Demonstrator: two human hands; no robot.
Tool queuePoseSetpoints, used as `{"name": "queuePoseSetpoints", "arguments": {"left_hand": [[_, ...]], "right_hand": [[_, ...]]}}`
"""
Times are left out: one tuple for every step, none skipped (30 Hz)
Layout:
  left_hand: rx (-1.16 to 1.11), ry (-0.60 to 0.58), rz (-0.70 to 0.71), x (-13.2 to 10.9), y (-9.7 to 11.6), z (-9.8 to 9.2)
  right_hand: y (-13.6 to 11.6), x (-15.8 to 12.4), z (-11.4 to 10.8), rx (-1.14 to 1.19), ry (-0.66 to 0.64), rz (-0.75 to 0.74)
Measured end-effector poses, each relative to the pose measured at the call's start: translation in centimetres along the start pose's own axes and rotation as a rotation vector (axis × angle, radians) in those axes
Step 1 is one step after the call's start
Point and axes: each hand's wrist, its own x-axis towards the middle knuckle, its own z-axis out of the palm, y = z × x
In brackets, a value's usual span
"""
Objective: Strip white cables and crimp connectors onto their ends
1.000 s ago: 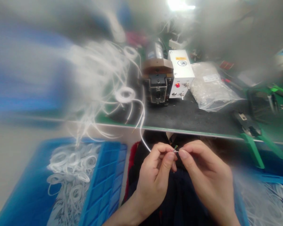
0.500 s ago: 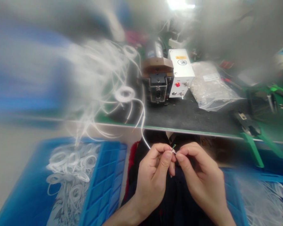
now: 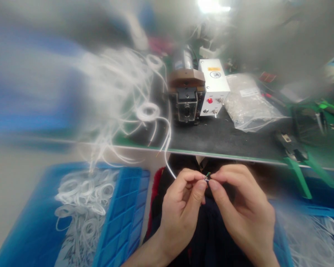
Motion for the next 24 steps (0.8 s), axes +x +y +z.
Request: {"name": "queuePoseSetpoints", "arguments": {"left_hand": [[0.005, -0.002, 0.006, 0.00, 0.02, 0.02], [0.008, -0.002, 0.012, 0.01, 0.04, 0.03], [0.010, -0.001, 0.019, 0.02, 0.05, 0.04], [0.012, 0.000, 0.026, 0.04, 0.06, 0.04], [0.015, 0.001, 0.033, 0.07, 0.05, 0.04], [0.021, 0.004, 0.041, 0.11, 0.05, 0.03], [0.031, 0.006, 0.049, 0.16, 0.03, 0.02], [0.044, 0.009, 0.058, 0.21, 0.01, 0.01], [0.058, 0.011, 0.068, 0.26, -0.01, -0.01], [0.073, 0.013, 0.076, 0.29, -0.03, -0.02], [0.087, 0.014, 0.084, 0.31, -0.05, -0.04], [0.099, 0.014, 0.092, 0.32, -0.05, -0.05], [0.108, 0.013, 0.099, 0.32, -0.05, -0.06], [0.115, 0.013, 0.104, 0.31, -0.05, -0.07], [0.120, 0.011, 0.109, 0.29, -0.03, -0.07], [0.124, 0.008, 0.111, 0.28, -0.01, -0.07], [0.126, 0.005, 0.111, 0.27, 0.02, -0.07], [0.127, 0.004, 0.107, 0.27, 0.04, -0.07], [0.126, 0.002, 0.102, 0.27, 0.07, -0.07], [0.122, 0.001, 0.096, 0.28, 0.09, -0.06], [0.116, 0.001, 0.090, 0.29, 0.11, -0.05], [0.108, 0.001, 0.084, 0.30, 0.14, -0.03], [0.099, -0.001, 0.080, 0.31, 0.16, 0.00], [0.090, -0.004, 0.073, 0.32, 0.17, 0.03]], "right_hand": [[-0.11, 0.03, 0.02, -0.002, 0.002, -0.008], [-0.21, 0.05, 0.03, -0.003, 0.004, -0.012], [-0.28, 0.07, 0.05, -0.002, 0.005, -0.013], [-0.34, 0.08, 0.06, -0.001, 0.006, -0.008], [-0.38, 0.10, 0.08, -0.001, 0.010, -0.002], [-0.41, 0.12, 0.09, 0.000, 0.014, 0.006], [-0.42, 0.14, 0.11, 0.002, 0.015, 0.019], [-0.41, 0.17, 0.13, 0.010, 0.015, 0.034], [-0.40, 0.21, 0.15, 0.021, 0.014, 0.052], [-0.39, 0.26, 0.19, 0.035, 0.012, 0.070], [-0.37, 0.30, 0.23, 0.049, 0.010, 0.088], [-0.35, 0.35, 0.27, 0.062, 0.007, 0.105], [-0.33, 0.39, 0.31, 0.073, 0.008, 0.119], [-0.30, 0.42, 0.34, 0.081, 0.011, 0.130], [-0.28, 0.44, 0.36, 0.086, 0.013, 0.140], [-0.26, 0.45, 0.36, 0.090, 0.014, 0.147], [-0.24, 0.45, 0.35, 0.092, 0.016, 0.153], [-0.24, 0.46, 0.33, 0.092, 0.016, 0.155], [-0.24, 0.47, 0.29, 0.092, 0.014, 0.158], [-0.26, 0.49, 0.26, 0.091, 0.010, 0.159], [-0.30, 0.52, 0.22, 0.092, 0.006, 0.158], [-0.34, 0.55, 0.19, 0.090, 0.003, 0.156], [-0.38, 0.58, 0.17, 0.086, 0.002, 0.155], [-0.42, 0.61, 0.17, 0.082, 0.004, 0.150]]}}
